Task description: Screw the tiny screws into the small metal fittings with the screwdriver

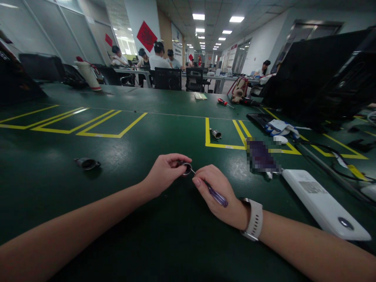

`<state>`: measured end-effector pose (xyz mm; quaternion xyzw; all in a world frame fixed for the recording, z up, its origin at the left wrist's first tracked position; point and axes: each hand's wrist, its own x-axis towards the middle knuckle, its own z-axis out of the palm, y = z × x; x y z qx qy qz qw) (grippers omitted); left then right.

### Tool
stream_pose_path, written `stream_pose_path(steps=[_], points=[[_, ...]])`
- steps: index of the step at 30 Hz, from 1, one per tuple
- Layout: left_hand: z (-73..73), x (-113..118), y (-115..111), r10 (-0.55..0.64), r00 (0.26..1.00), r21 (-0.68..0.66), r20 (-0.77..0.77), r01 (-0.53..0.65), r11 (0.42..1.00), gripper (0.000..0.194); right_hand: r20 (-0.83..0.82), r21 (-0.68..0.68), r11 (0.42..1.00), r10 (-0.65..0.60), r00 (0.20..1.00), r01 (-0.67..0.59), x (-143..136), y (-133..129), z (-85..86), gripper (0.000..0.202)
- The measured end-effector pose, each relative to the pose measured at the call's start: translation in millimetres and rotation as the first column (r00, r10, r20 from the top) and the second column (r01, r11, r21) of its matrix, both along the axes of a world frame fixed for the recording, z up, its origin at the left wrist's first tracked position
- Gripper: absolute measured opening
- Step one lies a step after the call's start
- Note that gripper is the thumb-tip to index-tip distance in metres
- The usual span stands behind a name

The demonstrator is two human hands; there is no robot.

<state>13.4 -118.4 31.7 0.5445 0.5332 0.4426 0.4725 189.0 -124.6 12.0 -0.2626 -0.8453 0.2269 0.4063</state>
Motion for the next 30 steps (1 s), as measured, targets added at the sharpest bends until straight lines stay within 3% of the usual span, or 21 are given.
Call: stream_pose_path(steps=[7, 16, 19, 21, 23, 25, 28, 30], points=[[2.0, 1.8, 0.2, 0.047, 0.999, -0.008, -0.025, -0.048, 0.999, 0.023, 0.061, 0.073, 0.996, -0.047, 0.997, 0.043, -0.9, -2.4, 0.2, 0.018], [-3.7, 0.5, 1.4, 0.001, 1.0, -0.004, -0.011, -0.001, 1.0, 0.024, 0.08, 0.046, 0.999, -0.032, 0.996, 0.028, -1.3, -3.0, 1.4, 0.017], [-4.8, -1.8, 3.8, 0.013, 1.0, 0.011, -0.023, -0.013, 1.0, 0.023, -0.023, -0.02, 1.0, -0.014, 1.0, 0.014, 0.3, -3.4, 1.1, 0.016], [-3.7, -3.5, 6.3, 0.051, 0.999, 0.014, -0.002, -0.051, 0.999, 0.023, -0.097, -0.168, 0.986, -0.002, 0.995, -0.014, 0.7, -4.3, 2.8, 0.015], [-1.7, -5.2, 9.1, 0.096, 0.994, -0.007, 0.059, -0.096, 0.995, 0.025, -0.142, -0.375, 0.923, 0.032, 0.989, -0.084, 0.0, -4.6, 5.3, 0.017], [0.3, -7.0, 11.8, 0.137, 0.984, -0.041, 0.118, -0.133, 0.99, 0.028, -0.162, -0.555, 0.812, 0.106, 0.981, -0.18, -1.6, -3.5, 7.0, 0.02], [2.1, -9.0, 14.6, 0.164, 0.975, -0.065, 0.15, -0.156, 0.986, 0.033, -0.176, -0.679, 0.681, 0.212, 0.961, -0.274, -3.9, -0.7, 7.2, 0.025], [2.1, -9.6, 15.3, 0.163, 0.975, -0.069, 0.154, -0.154, 0.986, 0.036, -0.172, -0.7, 0.652, 0.239, 0.956, -0.289, -4.7, 0.4, 6.6, 0.026]])
